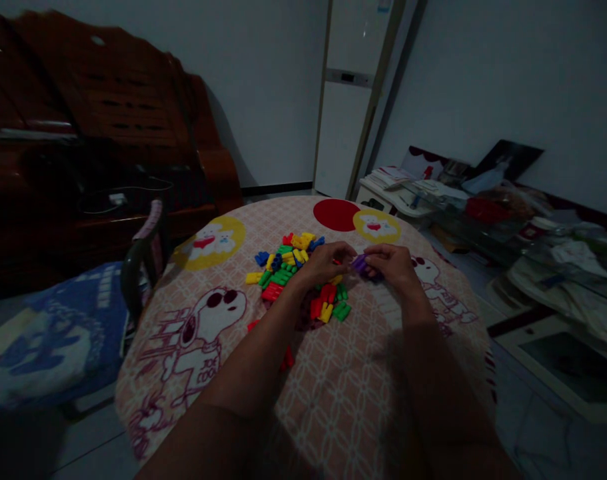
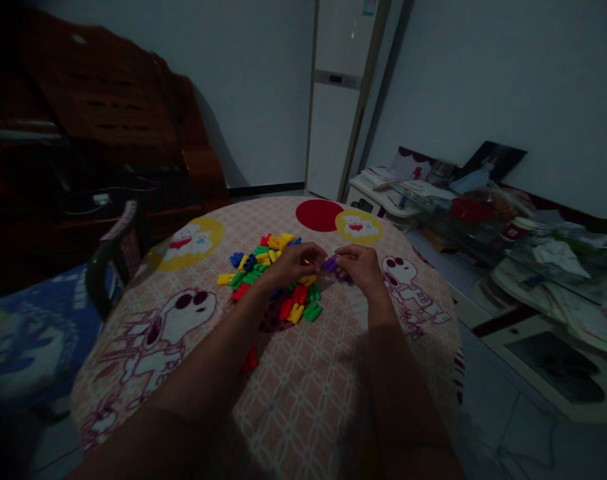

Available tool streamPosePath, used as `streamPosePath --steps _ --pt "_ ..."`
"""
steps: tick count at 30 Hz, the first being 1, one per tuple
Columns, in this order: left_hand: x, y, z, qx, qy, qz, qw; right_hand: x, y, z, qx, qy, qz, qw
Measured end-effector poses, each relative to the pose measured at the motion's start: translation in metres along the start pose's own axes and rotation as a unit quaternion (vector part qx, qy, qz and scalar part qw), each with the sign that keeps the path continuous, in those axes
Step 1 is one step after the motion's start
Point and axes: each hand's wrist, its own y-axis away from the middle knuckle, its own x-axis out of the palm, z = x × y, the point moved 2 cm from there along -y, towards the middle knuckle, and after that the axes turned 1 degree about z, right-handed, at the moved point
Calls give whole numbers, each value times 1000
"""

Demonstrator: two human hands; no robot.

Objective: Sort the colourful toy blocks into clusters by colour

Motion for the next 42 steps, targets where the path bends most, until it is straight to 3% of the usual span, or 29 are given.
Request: streamPosePath --steps 5,11,18,21,26,30,35,42 --pt "-22 3 8 -44 -33 -72 996 -18 -1 -1 -89 173 -30 980" --pt "-35 8 8 -75 -27 -101 992 -8 -2 -10 -145 370 62 916" --pt "-64 15 8 -75 -16 -155 985 4 -1 -19 -153 525 54 836" --pt "-87 24 10 -76 27 -224 971 4 0 -15 -159 526 35 835" --pt "-125 45 12 -103 46 -340 934 7 0 -5 -170 460 -36 871" --pt "-149 63 28 -154 1 -395 906 31 3 -7 -176 407 30 896" --pt "-157 76 50 -235 -95 -340 906 67 11 -18 -191 371 132 899" --pt "-122 54 48 -227 -183 -179 940 85 27 -6 -209 237 270 910"
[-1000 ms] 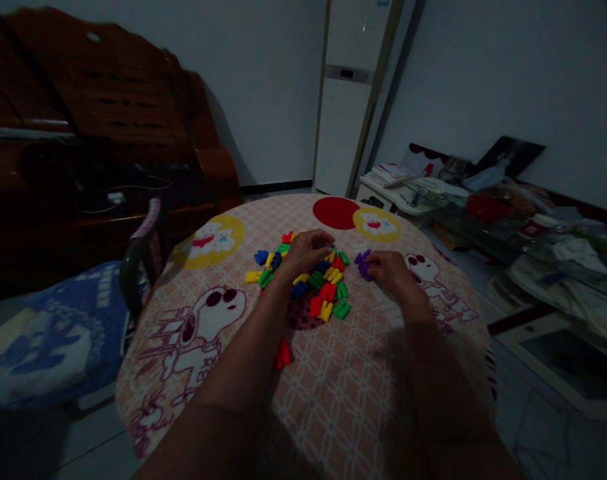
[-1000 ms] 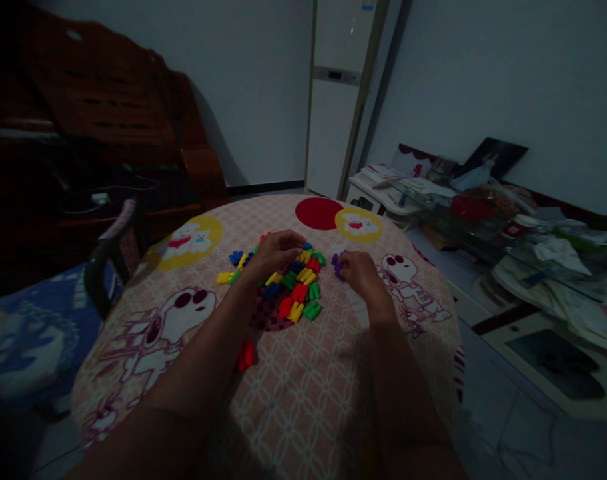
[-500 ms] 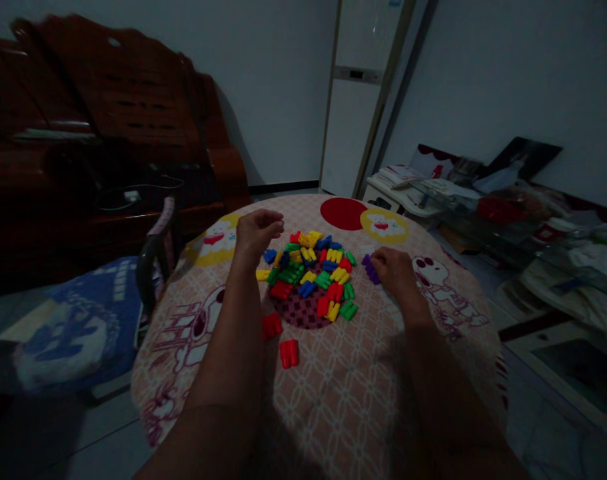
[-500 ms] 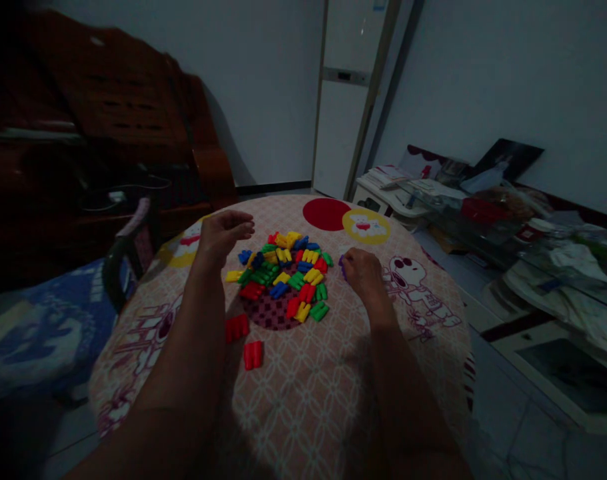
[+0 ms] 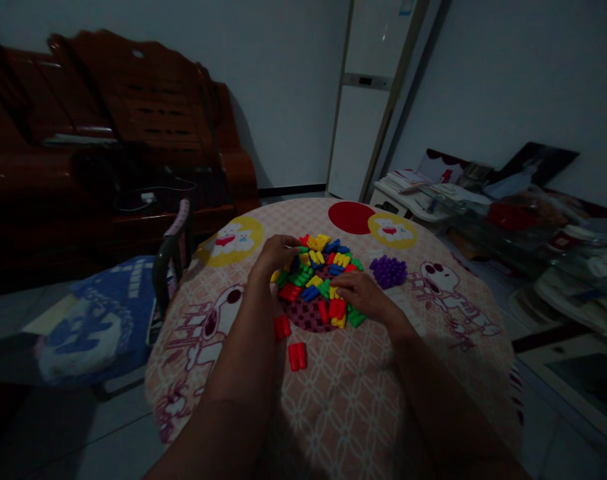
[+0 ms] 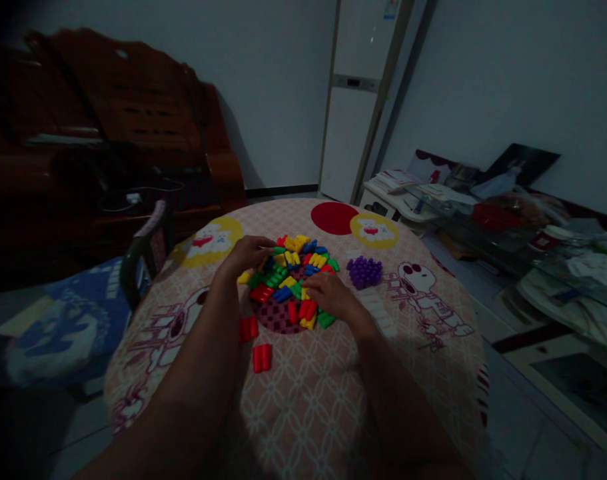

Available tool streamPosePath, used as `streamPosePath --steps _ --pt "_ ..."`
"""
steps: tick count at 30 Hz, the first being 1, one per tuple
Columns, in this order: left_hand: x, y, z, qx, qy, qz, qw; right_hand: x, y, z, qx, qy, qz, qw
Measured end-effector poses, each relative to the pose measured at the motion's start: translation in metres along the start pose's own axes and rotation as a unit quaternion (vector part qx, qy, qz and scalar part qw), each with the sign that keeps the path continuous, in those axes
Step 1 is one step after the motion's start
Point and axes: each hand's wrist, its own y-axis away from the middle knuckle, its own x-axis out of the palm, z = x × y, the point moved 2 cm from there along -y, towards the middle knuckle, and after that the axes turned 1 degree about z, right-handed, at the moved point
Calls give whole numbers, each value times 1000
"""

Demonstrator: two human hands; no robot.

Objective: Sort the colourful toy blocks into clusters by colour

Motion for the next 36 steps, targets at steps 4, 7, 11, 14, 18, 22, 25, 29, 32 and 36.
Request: streamPosePath --steps 4,7,11,14,18,22,25,29,32,36 --pt "16 2 -20 54 -47 82 994 2 2 2 43 -85 15 995" --pt "19 6 -26 79 -14 159 984 -1 3 -7 96 -137 -64 984" --pt "7 5 -17 41 83 121 988 -12 3 -16 135 -185 -198 953" --pt "-10 3 -3 -5 138 7 990 -15 3 -22 152 -196 -239 939" --pt "-23 5 14 -40 158 -73 984 -9 4 -34 158 -184 -244 939" --pt "-22 6 20 -54 133 -95 985 -4 6 -45 150 -152 -233 949" --pt "-18 3 19 -57 121 -92 987 -5 6 -42 142 -136 -210 958" --pt "-14 1 15 -58 98 -94 989 1 3 -19 118 -62 -105 986" --pt "-13 1 14 -57 95 -98 989 17 4 0 74 81 -19 994" --pt "-11 2 11 -56 102 -91 989 38 10 15 30 187 27 981"
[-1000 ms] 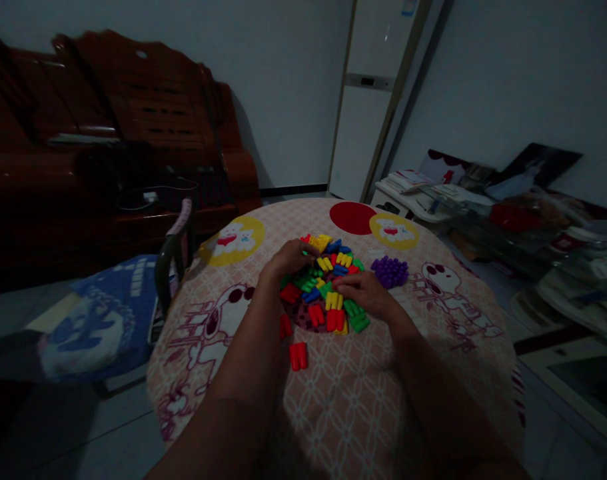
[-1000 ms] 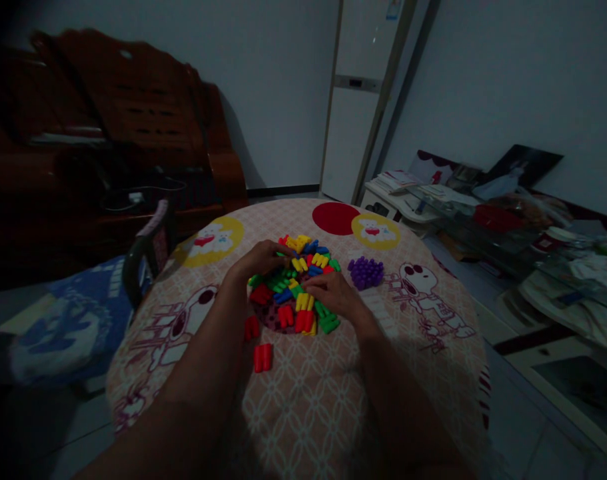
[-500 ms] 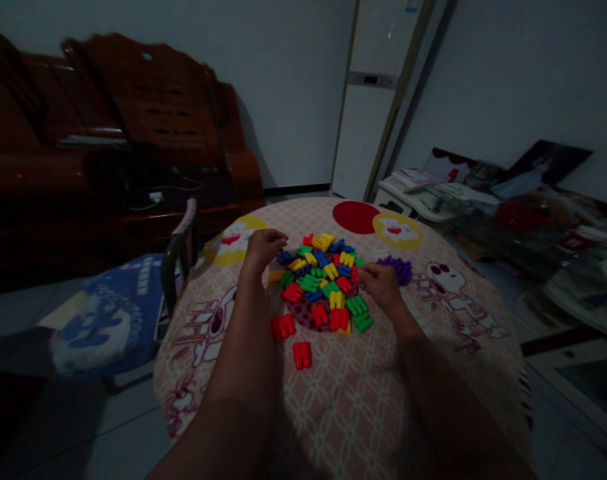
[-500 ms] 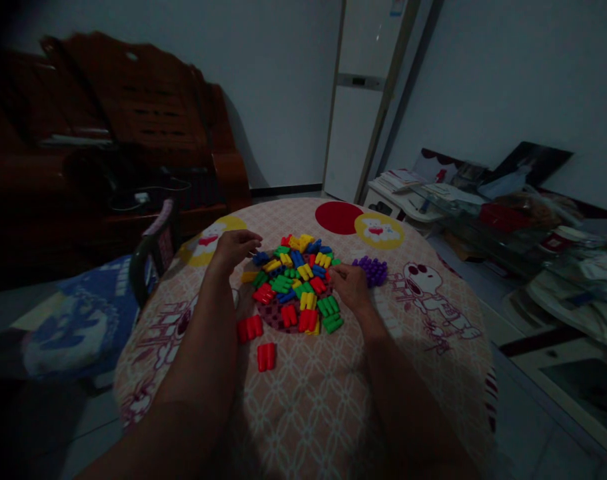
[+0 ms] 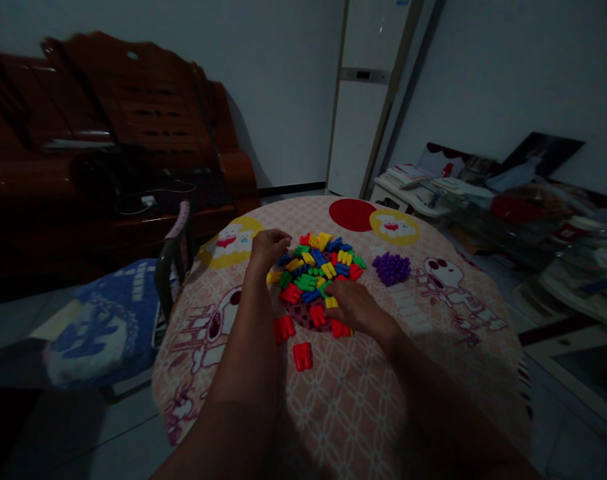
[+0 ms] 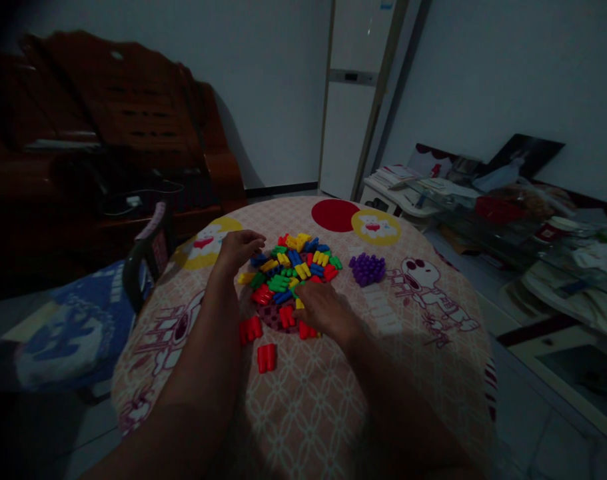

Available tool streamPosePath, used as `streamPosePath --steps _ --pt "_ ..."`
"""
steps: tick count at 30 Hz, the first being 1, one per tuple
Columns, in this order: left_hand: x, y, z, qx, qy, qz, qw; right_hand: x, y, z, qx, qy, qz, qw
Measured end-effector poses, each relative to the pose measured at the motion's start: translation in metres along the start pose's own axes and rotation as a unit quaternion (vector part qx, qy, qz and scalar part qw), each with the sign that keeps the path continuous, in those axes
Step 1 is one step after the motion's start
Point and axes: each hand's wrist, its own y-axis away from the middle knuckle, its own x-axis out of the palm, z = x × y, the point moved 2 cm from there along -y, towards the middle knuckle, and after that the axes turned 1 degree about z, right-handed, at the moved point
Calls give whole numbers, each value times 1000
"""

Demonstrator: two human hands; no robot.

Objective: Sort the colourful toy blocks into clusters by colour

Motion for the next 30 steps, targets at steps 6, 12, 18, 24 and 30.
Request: streamPosePath --steps 6,12,18,24,30 --pt "6 -4 1 1 11 9 1000 -16 -3 0 13 -66 38 997" --pt "13 -10 2 16 -7 19 1000 -16 1 1 -21 -49 46 998" --pt "20 -8 -3 16 -14 50 999 1 8 14 -74 -6 35 997" --pt "15 -6 -4 12 -16 39 999 -53 0 -1 22 -97 -37 994" --pt "17 -8 0 9 -17 34 999 -115 34 -101 193 -86 -300 930"
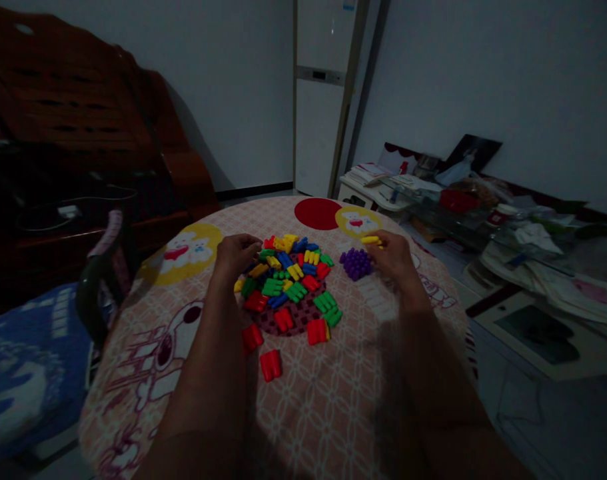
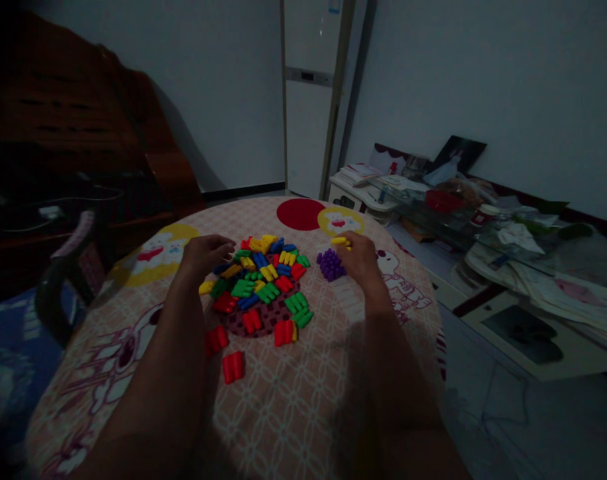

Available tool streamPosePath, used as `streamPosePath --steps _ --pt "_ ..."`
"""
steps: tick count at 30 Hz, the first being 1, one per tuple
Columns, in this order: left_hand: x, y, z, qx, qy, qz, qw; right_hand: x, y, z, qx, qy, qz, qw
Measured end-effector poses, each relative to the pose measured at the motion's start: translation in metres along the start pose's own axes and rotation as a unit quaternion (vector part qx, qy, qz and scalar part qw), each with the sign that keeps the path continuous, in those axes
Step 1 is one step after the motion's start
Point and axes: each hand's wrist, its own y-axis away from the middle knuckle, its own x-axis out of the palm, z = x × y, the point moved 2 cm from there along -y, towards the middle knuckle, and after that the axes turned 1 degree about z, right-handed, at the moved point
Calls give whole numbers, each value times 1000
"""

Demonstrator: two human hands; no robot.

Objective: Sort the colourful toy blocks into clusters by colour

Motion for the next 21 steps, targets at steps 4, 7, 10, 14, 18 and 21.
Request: streamPosePath --steps 4,7,10,14,18,21 --pt "5 -1 0 6 -19 6 1000 -25 1 -82 119 155 -111 974" --pt "9 1 -3 -6 -50 12 999 -25 11 -124 202 189 -114 954" --pt "14 2 -5 2 -72 16 997 -19 16 -142 246 167 -114 948" --pt "19 4 -8 25 -95 -16 995 -16 15 -145 228 144 -151 951" --pt "23 6 -11 30 -127 -66 989 -13 13 -146 208 141 -170 953" --pt "26 8 -11 47 -141 -84 985 -11 12 -149 199 152 -154 956"
